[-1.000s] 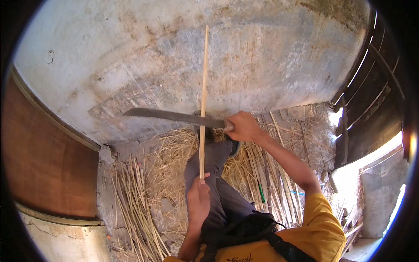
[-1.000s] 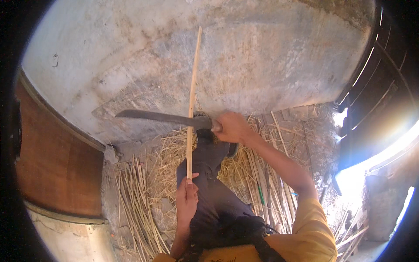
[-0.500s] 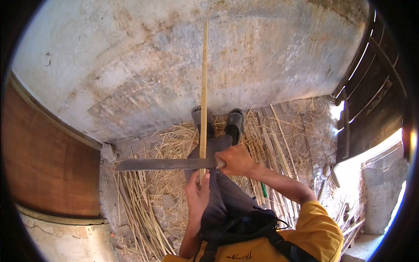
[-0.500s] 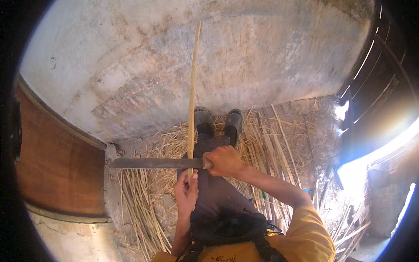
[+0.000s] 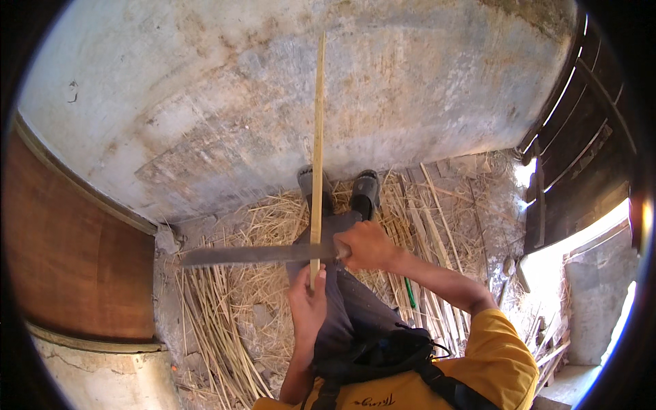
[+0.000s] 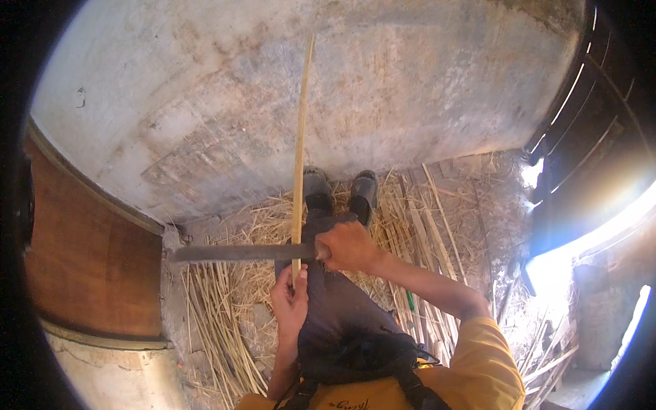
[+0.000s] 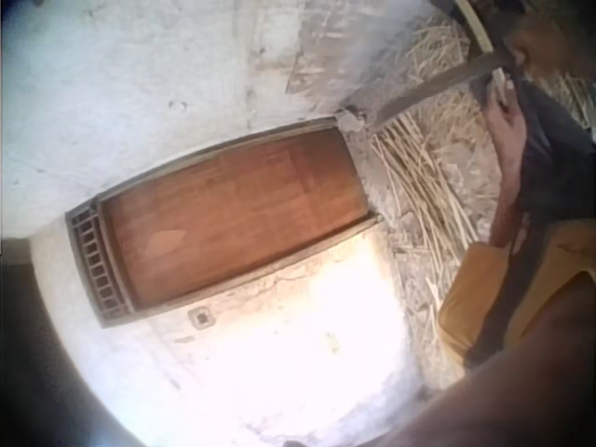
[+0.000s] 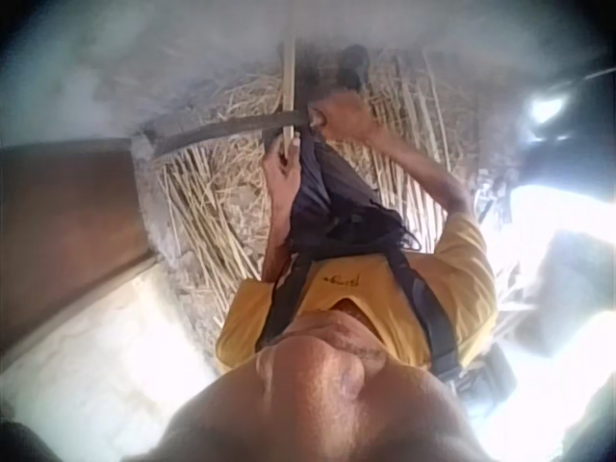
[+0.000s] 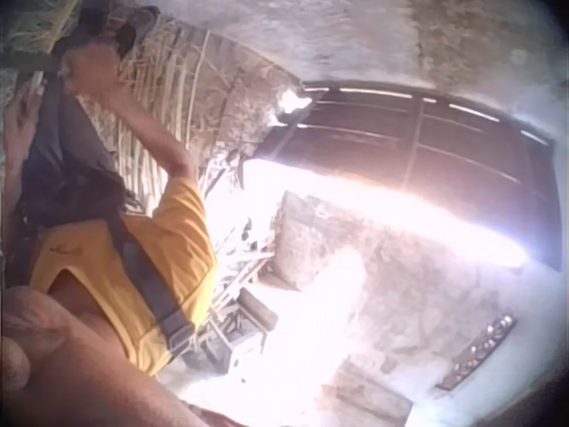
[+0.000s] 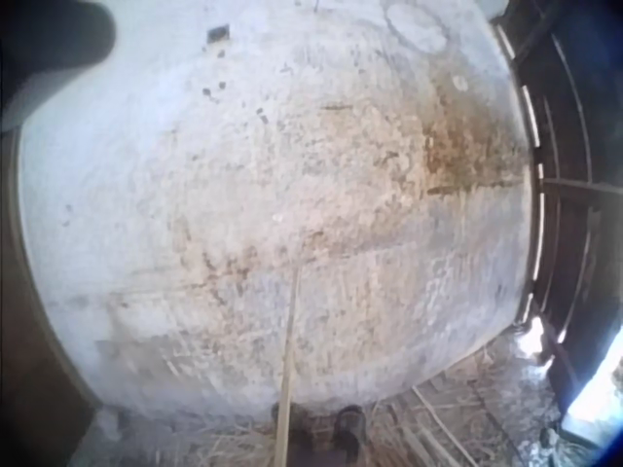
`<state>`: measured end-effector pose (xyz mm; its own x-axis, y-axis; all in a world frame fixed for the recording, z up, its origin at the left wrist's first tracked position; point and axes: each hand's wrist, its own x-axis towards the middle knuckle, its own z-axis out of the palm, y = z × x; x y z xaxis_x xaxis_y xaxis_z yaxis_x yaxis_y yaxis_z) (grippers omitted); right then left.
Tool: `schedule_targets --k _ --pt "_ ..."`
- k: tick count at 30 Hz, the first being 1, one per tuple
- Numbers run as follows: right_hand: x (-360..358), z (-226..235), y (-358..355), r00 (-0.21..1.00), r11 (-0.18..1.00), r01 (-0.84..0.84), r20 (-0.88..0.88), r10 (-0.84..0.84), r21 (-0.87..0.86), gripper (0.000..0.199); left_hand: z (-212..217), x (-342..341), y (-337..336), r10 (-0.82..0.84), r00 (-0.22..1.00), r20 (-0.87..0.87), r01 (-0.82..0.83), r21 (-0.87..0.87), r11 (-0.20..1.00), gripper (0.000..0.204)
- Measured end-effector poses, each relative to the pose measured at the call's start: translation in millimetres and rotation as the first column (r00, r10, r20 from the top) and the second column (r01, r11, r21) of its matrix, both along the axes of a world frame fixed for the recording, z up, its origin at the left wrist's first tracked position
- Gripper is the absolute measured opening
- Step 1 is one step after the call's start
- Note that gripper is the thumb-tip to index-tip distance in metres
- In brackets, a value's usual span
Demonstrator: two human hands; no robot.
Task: The person whittles and shapes a long piece of bamboo using a small utility knife and a large machete, shaving off thin strips and smoothing the surface while sitting on the floor.
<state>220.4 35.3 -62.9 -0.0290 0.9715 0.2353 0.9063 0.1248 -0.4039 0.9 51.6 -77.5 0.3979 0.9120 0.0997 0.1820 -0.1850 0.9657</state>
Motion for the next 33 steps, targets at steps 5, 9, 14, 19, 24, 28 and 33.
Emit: schedule_targets --k 5,9,14,19,24,28,33 --pt "-2 -1 3 0.995 0.997 0.064 -0.077 -0.061 0.036 0.022 2 0 1 -0.013 1.0 0.025 0.013 0.001 1.0 0.024" --pt "-12 1 -5 0.994 1.0 0.025 -0.111 -0.024 0.01 0.021 -5 0 3 0.002 1.0 0.015 -0.002 0.045 0.999 0.023" --pt "21 3 31 0.964 0.974 0.211 -0.181 -0.194 0.081 0.013 0 5 -2 -0.008 1.0 0.019 0.008 -0.002 1.0 0.023" --pt "9 9 21 0.969 0.985 0.15 -0.209 -0.129 0.086 0.012 4 1 -1 0.017 1.0 -0.003 -0.017 -0.022 1.0 0.022" --pt "-4 9 4 0.999 1.0 0.028 -0.032 -0.028 0.0 0.014 0 1 -1 0.009 1.0 0.006 -0.009 -0.006 1.0 0.021" --pt "40 12 57 0.955 0.968 0.217 -0.232 -0.184 0.125 0.013 6 5 -3 -0.015 1.0 0.019 0.015 -0.012 1.0 0.021" --pt "39 19 61 0.959 0.979 0.183 -0.238 -0.156 0.096 0.014 2 -1 -1 -0.014 0.999 0.042 0.017 -0.061 0.998 0.023"
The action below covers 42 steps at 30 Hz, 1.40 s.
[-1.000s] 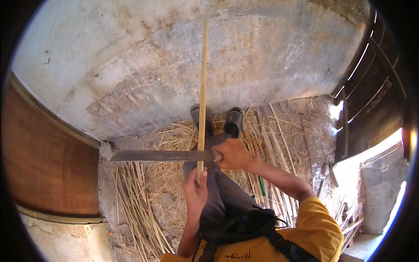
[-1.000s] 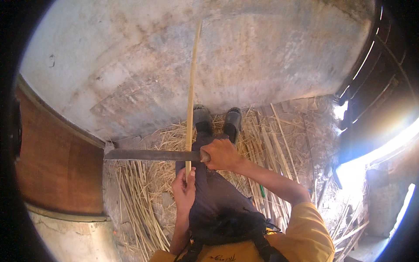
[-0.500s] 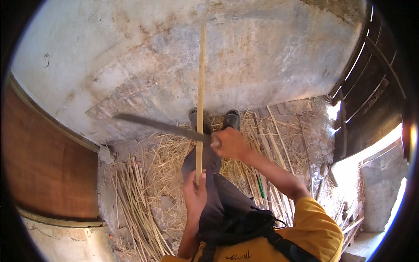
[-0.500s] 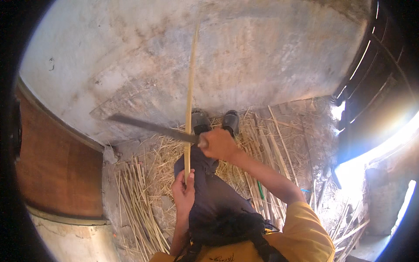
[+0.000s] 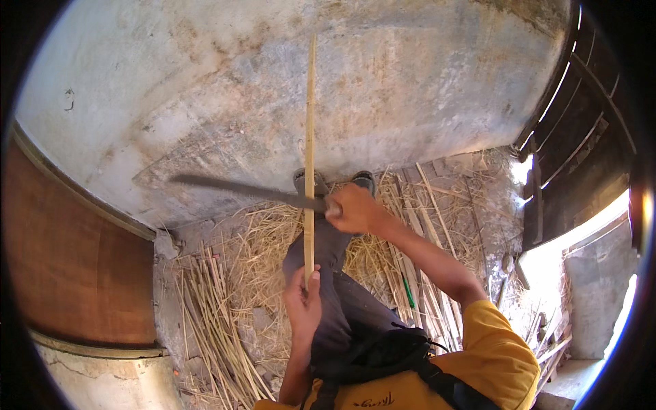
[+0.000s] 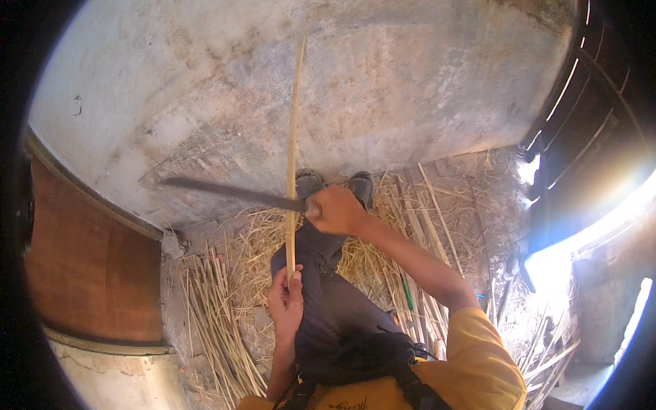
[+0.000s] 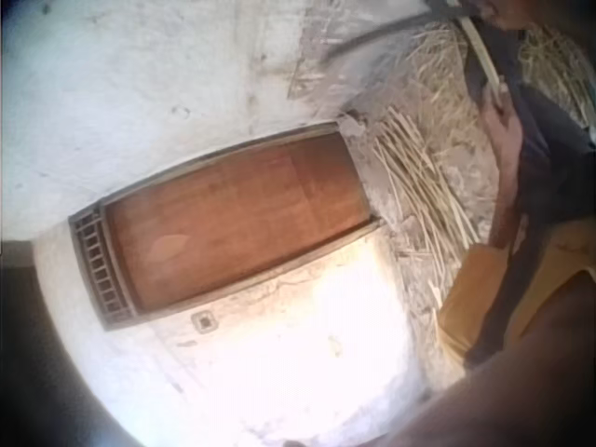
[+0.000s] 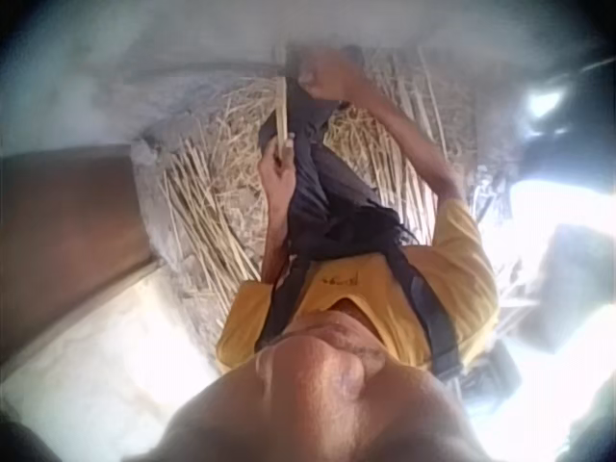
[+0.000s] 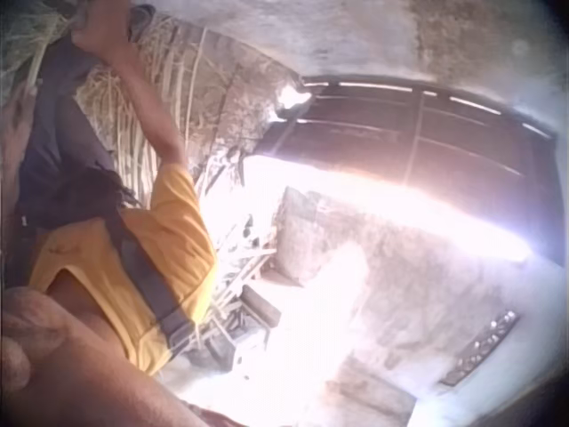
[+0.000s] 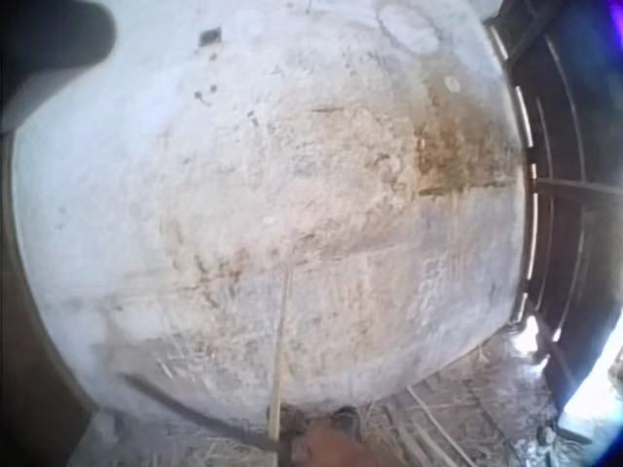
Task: The person whittles and shapes a long piece of bamboo using a small utility knife and a large machete, shaving off thin strips and smoothing the surface while sitting on the floor.
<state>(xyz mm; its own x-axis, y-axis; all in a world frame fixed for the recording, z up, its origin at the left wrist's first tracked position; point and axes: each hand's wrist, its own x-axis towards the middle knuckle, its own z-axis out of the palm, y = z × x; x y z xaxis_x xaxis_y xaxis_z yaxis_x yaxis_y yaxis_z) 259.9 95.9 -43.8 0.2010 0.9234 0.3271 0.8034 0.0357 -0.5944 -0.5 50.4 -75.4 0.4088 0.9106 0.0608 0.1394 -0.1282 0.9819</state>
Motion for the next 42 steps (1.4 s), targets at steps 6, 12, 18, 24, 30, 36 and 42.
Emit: schedule_targets --k 6,12,18,24,30,36,42 --pt "10 -2 3 0.978 0.981 -0.187 0.106 0.182 0.043 0.013 -2 -3 3 -0.037 0.999 0.006 0.037 -0.044 0.998 0.025" --pt "40 15 39 0.998 0.989 0.009 0.054 -0.017 0.151 0.018 2 0 3 -0.048 0.996 0.077 0.057 -0.119 0.991 0.028" --pt "23 11 19 0.98 0.991 -0.135 0.146 0.132 0.01 0.021 1 -1 3 -0.037 0.997 0.062 0.042 -0.092 0.995 0.028" --pt "30 31 41 0.982 0.989 -0.139 0.137 0.13 0.053 0.019 4 -5 6 -0.046 0.993 0.11 0.062 -0.145 0.987 0.03" --pt "17 21 23 0.988 0.997 -0.039 0.155 0.028 0.066 0.017 -1 -7 8 -0.041 0.997 0.062 0.047 -0.102 0.994 0.031" --pt "23 15 13 0.968 0.984 -0.169 0.196 0.155 0.056 0.015 -2 -6 4 -0.038 0.997 0.063 0.044 -0.089 0.995 0.029" --pt "56 55 54 0.995 0.996 0.088 0.039 -0.088 -0.014 0.016 3 -2 3 -0.024 0.998 0.057 0.029 -0.072 0.997 0.029"
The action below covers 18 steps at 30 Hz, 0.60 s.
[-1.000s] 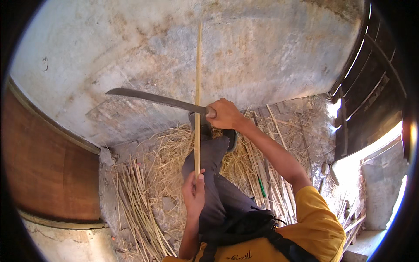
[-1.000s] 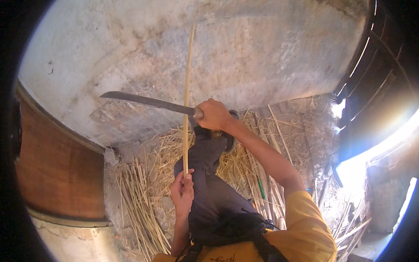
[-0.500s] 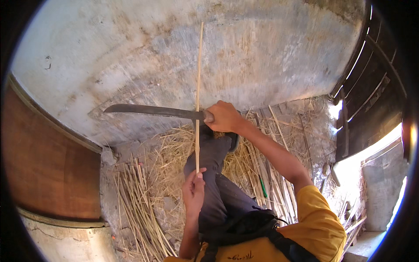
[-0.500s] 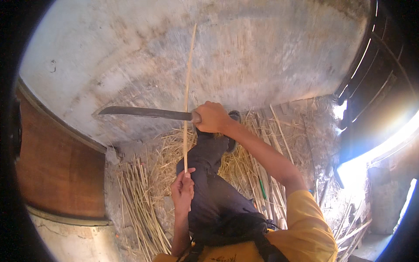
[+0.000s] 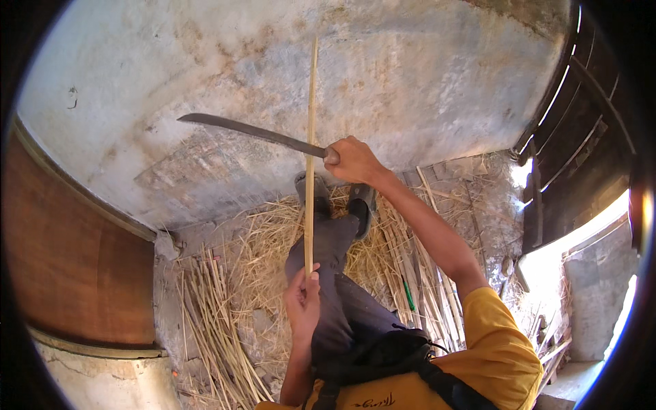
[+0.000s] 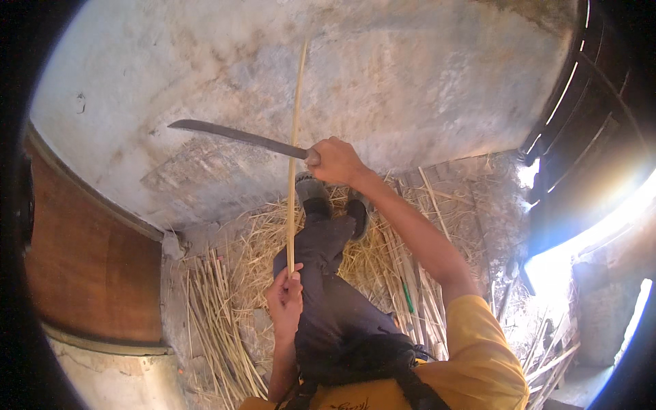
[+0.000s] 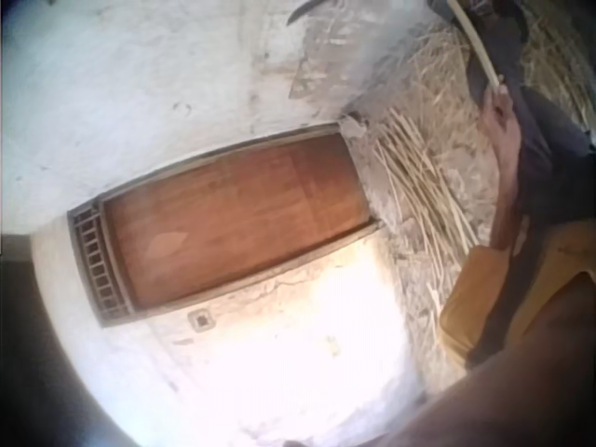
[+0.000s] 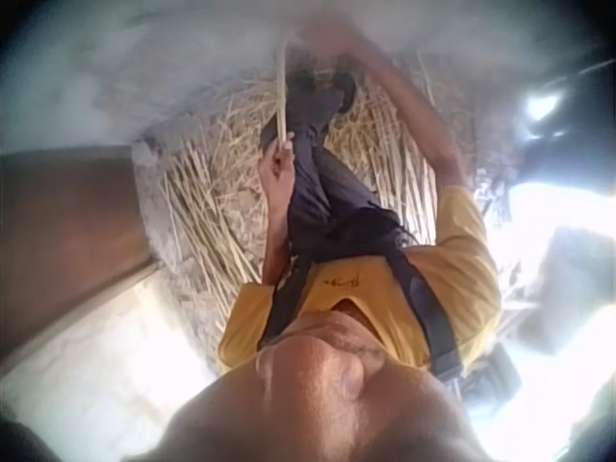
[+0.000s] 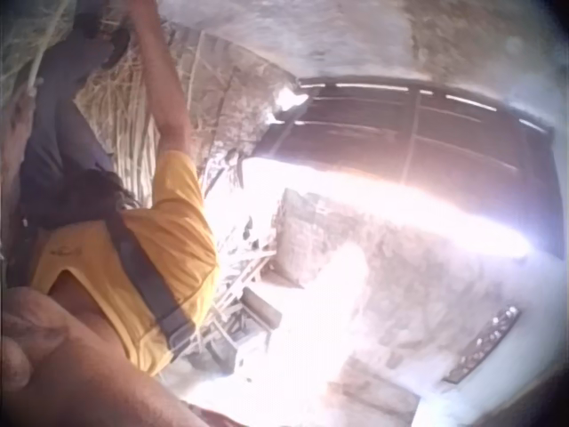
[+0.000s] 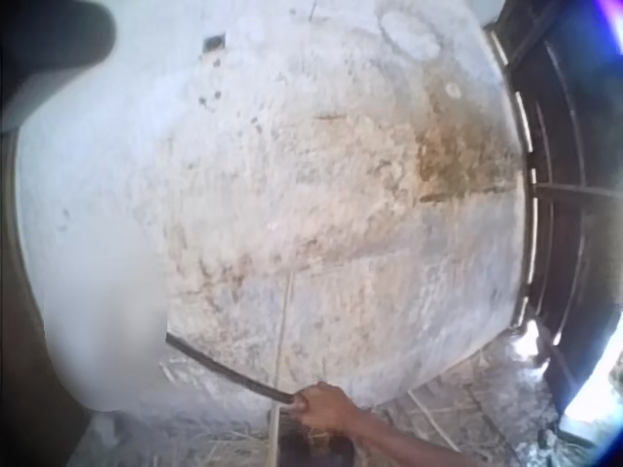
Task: The person whittles and shapes a long piece of bamboo using a small utility knife and a large machete, shaving off thin strips and smoothing the surface while sitting on the floor.
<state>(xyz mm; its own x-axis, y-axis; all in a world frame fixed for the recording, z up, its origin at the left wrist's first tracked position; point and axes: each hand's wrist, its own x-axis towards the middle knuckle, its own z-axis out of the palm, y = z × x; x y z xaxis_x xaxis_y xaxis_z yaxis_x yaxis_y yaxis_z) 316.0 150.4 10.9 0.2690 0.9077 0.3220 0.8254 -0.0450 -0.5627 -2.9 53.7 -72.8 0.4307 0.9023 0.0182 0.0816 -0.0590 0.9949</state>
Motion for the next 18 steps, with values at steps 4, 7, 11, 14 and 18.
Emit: schedule_targets --k 4,7,11,14,18 --pt "-25 -26 -23 0.99 0.99 -0.139 0.026 0.139 -0.001 0.015 -2 -1 1 0.008 1.0 -0.004 -0.008 0.002 1.0 0.029" --pt "-29 -38 -32 0.951 0.982 -0.188 0.245 0.19 -0.031 0.011 -5 -1 -1 0.006 1.0 0.002 -0.006 -0.003 1.0 0.029" --pt "11 -15 6 0.995 0.994 -0.095 0.031 0.093 0.057 0.016 -5 2 0 -0.008 0.999 0.036 0.01 -0.034 0.999 0.03" --pt "26 5 27 0.998 0.999 0.0 -0.064 0.002 0.038 0.02 -8 5 1 -0.002 1.0 0.021 0.001 0.04 0.999 0.03" --pt "8 -1 12 0.995 0.998 -0.07 -0.064 0.07 0.005 0.021 -5 0 2 -0.001 1.0 0.021 0.001 -0.009 1.0 0.03"
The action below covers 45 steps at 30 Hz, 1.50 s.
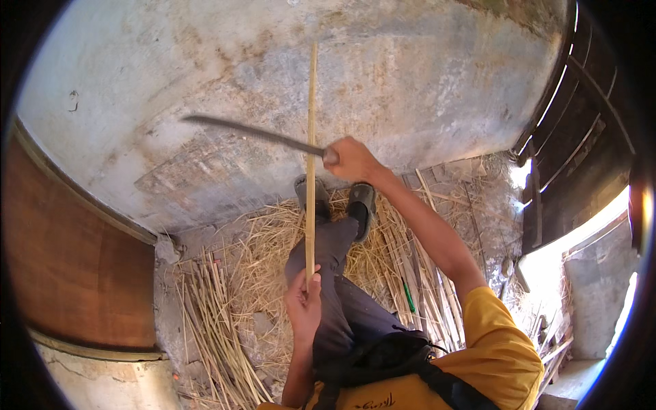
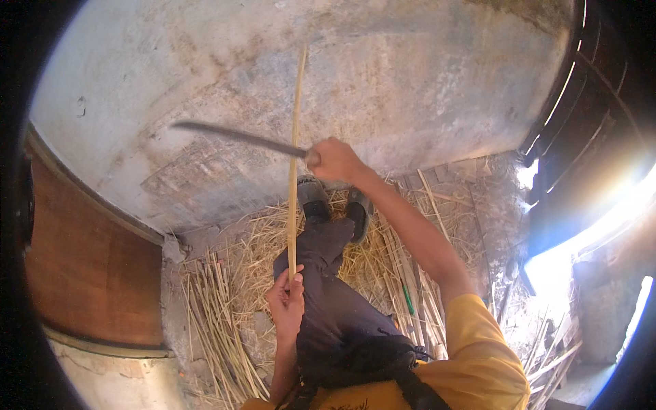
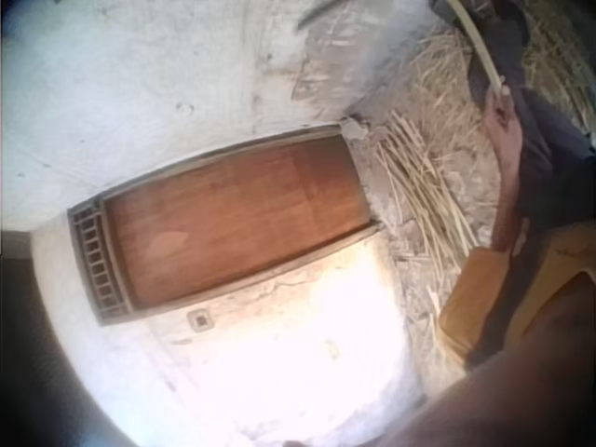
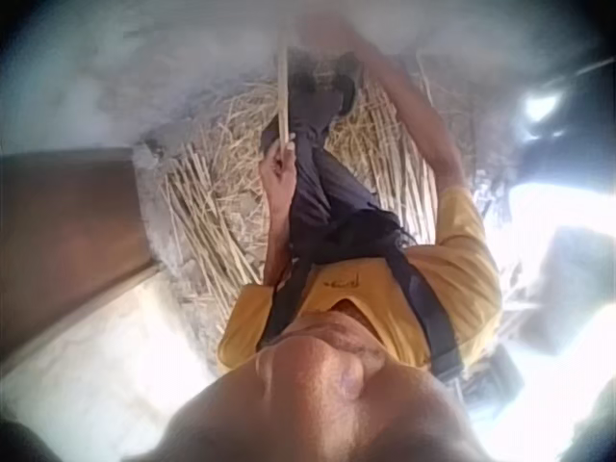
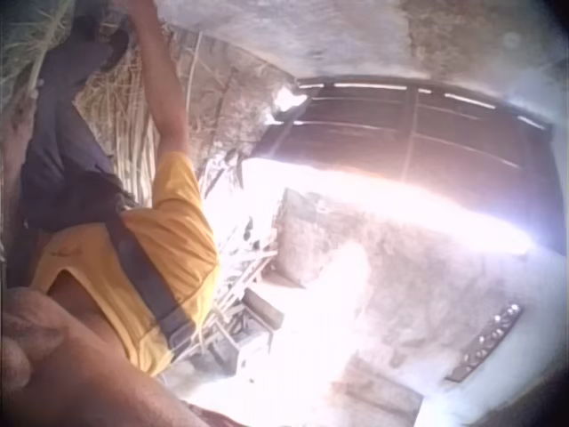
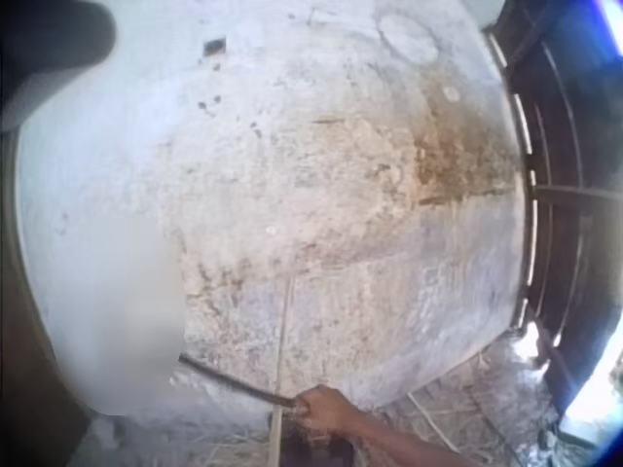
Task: The person whittles and shapes a long piece of bamboo using a small utility knife and a large machete, shaving off thin strips and smoothing the surface while sitting on the floor.
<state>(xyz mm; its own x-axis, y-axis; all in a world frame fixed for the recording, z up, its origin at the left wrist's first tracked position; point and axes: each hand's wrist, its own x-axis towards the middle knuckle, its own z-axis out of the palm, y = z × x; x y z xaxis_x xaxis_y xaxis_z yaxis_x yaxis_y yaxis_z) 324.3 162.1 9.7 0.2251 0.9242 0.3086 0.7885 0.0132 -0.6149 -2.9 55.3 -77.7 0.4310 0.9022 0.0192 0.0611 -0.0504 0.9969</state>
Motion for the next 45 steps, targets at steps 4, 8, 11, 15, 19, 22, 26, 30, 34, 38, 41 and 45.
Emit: schedule_targets --k 4,8,11,15,19,22,26,30,34,38,41,45 --pt "-9 -10 -15 0.974 0.997 -0.082 0.211 0.082 -0.009 0.022 -5 -1 0 0.001 1.0 -0.013 -0.001 0.034 0.999 0.03" --pt "38 -3 26 0.996 0.999 0.023 0.081 -0.025 0.025 0.026 -3 2 0 -0.021 1.0 -0.013 0.021 0.009 1.0 0.032" --pt "58 15 49 0.99 0.99 0.132 -0.047 -0.129 0.049 0.03 -3 3 -1 -0.01 1.0 -0.001 0.01 0.029 1.0 0.033" --pt "54 5 45 0.993 0.999 0.03 -0.111 -0.026 0.04 0.033 10 3 -2 -0.003 1.0 0.015 0.003 -0.041 0.999 0.03" --pt "21 1 17 0.978 0.996 -0.086 0.187 0.087 -0.016 0.03 11 -1 -3 0.018 0.999 0.035 -0.014 -0.113 0.994 0.028" --pt "43 4 34 0.989 1.0 0.004 0.15 -0.006 0.013 0.03 15 2 -4 0.004 1.0 0.025 0.0 -0.132 0.991 0.029" --pt "77 29 65 0.997 0.999 0.041 -0.063 -0.039 0.027 0.031 17 4 -6 0.001 0.999 0.037 0.004 -0.129 0.992 0.03" --pt "71 31 64 0.992 0.991 0.127 -0.028 -0.126 0.037 0.032 25 3 -6 -0.016 0.997 0.078 0.033 -0.223 0.974 0.031" --pt "18 -2 23 0.996 0.999 -0.027 0.081 0.025 0.03 0.026 20 -2 -3 -0.002 0.998 0.056 0.012 -0.192 0.981 0.032" --pt "-53 -36 -53 0.986 0.999 -0.017 0.166 0.021 -0.031 0.02 21 0 -5 -0.008 0.997 0.079 0.024 -0.198 0.98 0.034" --pt "-70 -44 -68 0.971 0.997 -0.071 0.231 0.065 0.015 0.018 22 -1 -3 -0.019 0.997 0.073 0.036 -0.232 0.972 0.034" --pt "-40 -47 -28 0.991 0.993 0.05 0.116 -0.062 0.107 0.018 19 -2 -3 -0.019 0.997 0.07 0.033 -0.213 0.977 0.034"
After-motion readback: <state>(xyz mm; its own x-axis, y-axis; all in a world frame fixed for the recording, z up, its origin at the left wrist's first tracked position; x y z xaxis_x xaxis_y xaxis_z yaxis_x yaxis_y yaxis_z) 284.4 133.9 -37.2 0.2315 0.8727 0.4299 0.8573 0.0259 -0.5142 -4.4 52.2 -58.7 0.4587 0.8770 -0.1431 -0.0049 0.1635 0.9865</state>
